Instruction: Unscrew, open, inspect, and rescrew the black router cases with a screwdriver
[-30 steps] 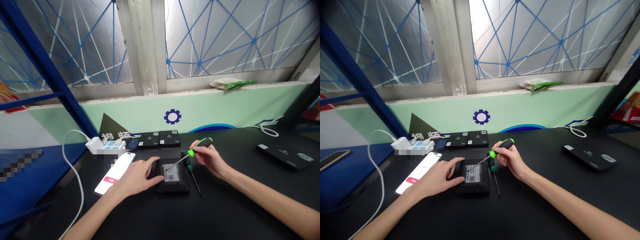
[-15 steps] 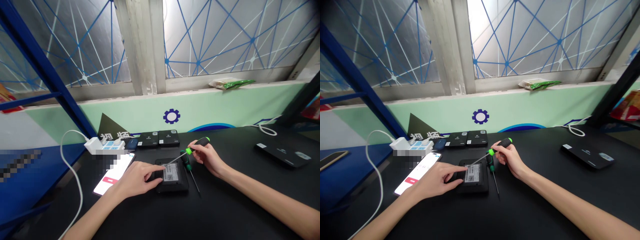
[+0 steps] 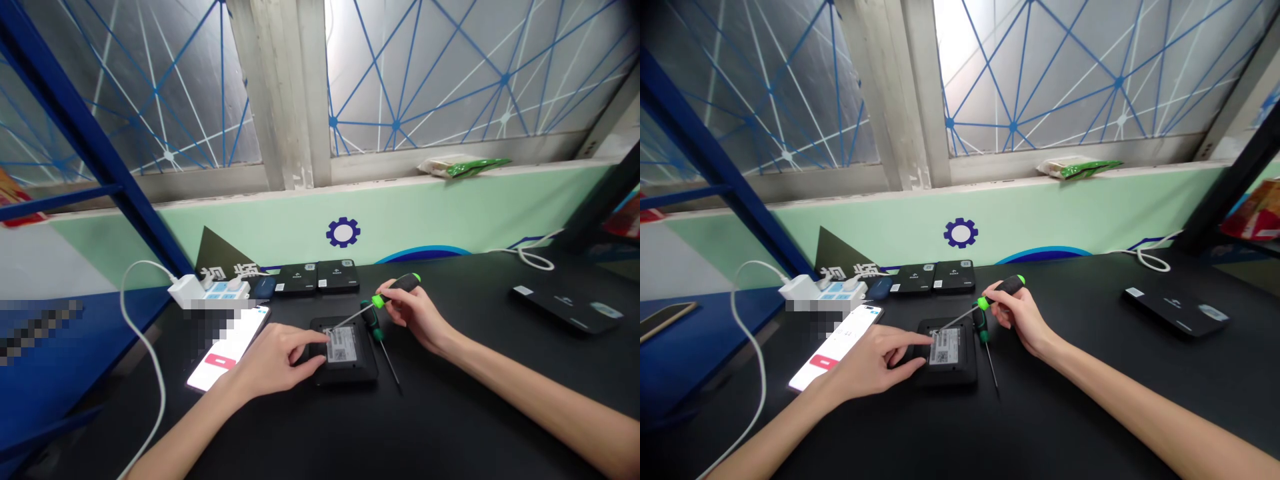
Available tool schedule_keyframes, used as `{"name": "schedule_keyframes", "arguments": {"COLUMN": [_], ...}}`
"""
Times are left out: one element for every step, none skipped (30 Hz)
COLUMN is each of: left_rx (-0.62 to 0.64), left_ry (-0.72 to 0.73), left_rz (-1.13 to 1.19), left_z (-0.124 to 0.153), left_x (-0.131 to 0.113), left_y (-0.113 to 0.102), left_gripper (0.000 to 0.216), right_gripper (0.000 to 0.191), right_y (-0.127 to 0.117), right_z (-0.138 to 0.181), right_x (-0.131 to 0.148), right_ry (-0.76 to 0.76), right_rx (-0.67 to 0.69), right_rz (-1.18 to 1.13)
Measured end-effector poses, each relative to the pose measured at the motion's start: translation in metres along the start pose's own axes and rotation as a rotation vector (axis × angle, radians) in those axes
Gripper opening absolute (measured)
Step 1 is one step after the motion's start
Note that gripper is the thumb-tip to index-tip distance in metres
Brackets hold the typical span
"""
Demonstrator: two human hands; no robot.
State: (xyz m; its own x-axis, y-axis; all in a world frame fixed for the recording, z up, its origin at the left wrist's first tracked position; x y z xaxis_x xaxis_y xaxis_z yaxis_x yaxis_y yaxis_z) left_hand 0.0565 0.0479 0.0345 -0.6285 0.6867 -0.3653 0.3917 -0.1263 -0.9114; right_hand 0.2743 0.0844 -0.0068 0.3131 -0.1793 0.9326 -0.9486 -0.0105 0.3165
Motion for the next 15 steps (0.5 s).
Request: {"name": "schedule_keyframes", "arguments": {"left_rx": [-0.010, -0.015, -0.015, -0.012, -0.007, 0.000, 0.005, 0.011, 0.013, 0.013, 0.012, 0.012, 0.011, 0.013, 0.016], "left_ry": [0.000, -0.002, -0.007, -0.014, -0.021, -0.026, -0.031, -0.034, -0.037, -0.043, -0.049, -0.057, -0.064, -0.068, -0.069], "left_rz": [-0.003, -0.012, -0.025, -0.039, -0.053, -0.063, -0.069, -0.071, -0.072, -0.072, -0.074, -0.078, -0.082, -0.086, -0.089], "left_z": [0.0001, 0.0000, -0.0001, -0.0004, -0.0008, -0.0011, -0.0014, -0.0016, -0.0017, -0.0018, -0.0019, -0.0019, -0.0019, -0.0019, -0.0019], "left_x": [0.0003, 0.0008, 0.0014, 0.0021, 0.0026, 0.0028, 0.0029, 0.0028, 0.0028, 0.0030, 0.0035, 0.0041, 0.0047, 0.0051, 0.0051], "left_y": [-0.0005, -0.0006, -0.0004, 0.0000, 0.0004, 0.0008, 0.0010, 0.0012, 0.0011, 0.0009, 0.0007, 0.0006, 0.0007, 0.0009, 0.0013], "left_gripper": [0.029, 0.031, 0.032, 0.033, 0.034, 0.035, 0.035, 0.035, 0.033, 0.032, 0.030, 0.029, 0.028, 0.028, 0.028], "right_gripper": [0.022, 0.022, 0.022, 0.022, 0.022, 0.022, 0.022, 0.022, 0.022, 0.022, 0.023, 0.023, 0.023, 0.023, 0.023], "right_y": [0.0001, 0.0001, 0.0003, 0.0005, 0.0007, 0.0007, 0.0008, 0.0009, 0.0010, 0.0009, 0.0007, 0.0005, 0.0002, -0.0001, -0.0004], "right_z": [0.0001, 0.0002, 0.0003, 0.0005, 0.0006, 0.0007, 0.0008, 0.0008, 0.0007, 0.0006, 0.0004, 0.0001, -0.0001, -0.0003, -0.0006], "right_x": [-0.0002, -0.0003, -0.0004, -0.0005, -0.0005, -0.0004, -0.0002, 0.0001, 0.0005, 0.0008, 0.0011, 0.0012, 0.0010, 0.0007, 0.0003], "right_ry": [0.003, 0.005, 0.006, 0.006, 0.007, 0.007, 0.006, 0.005, 0.003, 0.001, 0.000, -0.001, -0.002, -0.003, -0.004], "right_rx": [0.000, 0.000, 0.001, 0.002, 0.003, 0.003, 0.003, 0.003, 0.002, 0.001, -0.001, -0.002, -0.003, -0.002, -0.002], "right_rz": [-0.002, -0.003, -0.002, -0.001, 0.000, 0.002, 0.005, 0.007, 0.011, 0.014, 0.018, 0.021, 0.023, 0.024, 0.025]}}
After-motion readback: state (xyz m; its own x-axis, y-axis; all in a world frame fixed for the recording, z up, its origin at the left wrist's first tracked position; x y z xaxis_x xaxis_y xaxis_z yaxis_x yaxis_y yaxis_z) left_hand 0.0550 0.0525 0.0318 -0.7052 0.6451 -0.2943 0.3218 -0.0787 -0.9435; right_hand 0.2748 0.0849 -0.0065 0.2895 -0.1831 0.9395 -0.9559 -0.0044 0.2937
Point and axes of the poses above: each hand's wrist, its own z-axis away from the middle knuckle, its own y-axis out of the palm, x = y × z, the point moved 10 cm from there along -z, towards the middle knuckle, and after that the axes turned 7 degrees about -y, right-handed, at the moved point
